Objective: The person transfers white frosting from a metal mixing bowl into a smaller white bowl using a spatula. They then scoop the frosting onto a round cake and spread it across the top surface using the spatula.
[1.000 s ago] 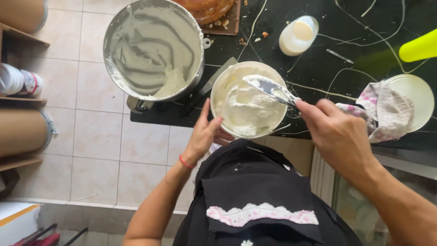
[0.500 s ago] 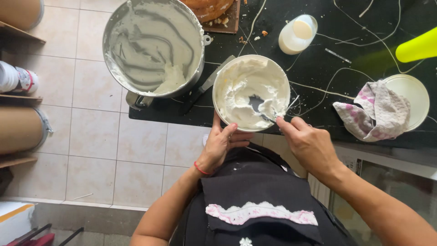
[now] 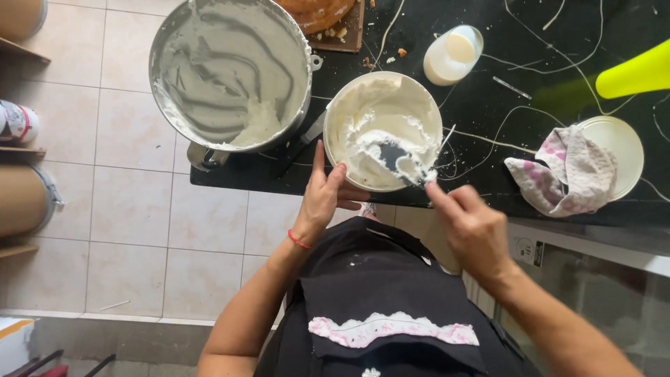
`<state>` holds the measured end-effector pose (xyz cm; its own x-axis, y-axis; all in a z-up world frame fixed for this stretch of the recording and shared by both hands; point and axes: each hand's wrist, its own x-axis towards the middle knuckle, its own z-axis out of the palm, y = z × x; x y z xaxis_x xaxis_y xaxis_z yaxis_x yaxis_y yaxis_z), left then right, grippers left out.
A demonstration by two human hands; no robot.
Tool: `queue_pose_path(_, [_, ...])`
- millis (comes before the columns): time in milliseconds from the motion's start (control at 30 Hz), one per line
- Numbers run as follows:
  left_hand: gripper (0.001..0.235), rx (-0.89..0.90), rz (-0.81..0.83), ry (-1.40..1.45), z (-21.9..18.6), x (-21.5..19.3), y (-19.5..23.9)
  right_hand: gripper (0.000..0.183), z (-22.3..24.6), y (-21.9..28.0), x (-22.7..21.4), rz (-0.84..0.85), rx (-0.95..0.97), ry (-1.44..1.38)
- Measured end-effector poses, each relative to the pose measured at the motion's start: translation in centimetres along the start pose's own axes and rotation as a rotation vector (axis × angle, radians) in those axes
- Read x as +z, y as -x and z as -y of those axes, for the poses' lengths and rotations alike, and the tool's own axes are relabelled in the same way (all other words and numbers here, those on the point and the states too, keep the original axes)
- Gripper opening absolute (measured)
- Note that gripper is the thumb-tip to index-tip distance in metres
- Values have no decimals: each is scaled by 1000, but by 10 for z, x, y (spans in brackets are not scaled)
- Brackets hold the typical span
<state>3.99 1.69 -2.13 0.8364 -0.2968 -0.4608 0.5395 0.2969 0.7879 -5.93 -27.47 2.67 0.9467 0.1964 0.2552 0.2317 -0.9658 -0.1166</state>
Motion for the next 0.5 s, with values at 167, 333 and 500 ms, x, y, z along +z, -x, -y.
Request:
queue_pose_path(167, [92,31,4,31,-6,6,6,31,13,22,-11,5,-43,84])
queue_pose_path(333, [91,46,30,47,8,4,1,42,1,43,-77,116,-81,187])
queue_pose_path(500, [27,294,-494,-271,17,-49,40,51,-29,56,-120,257,276,-279])
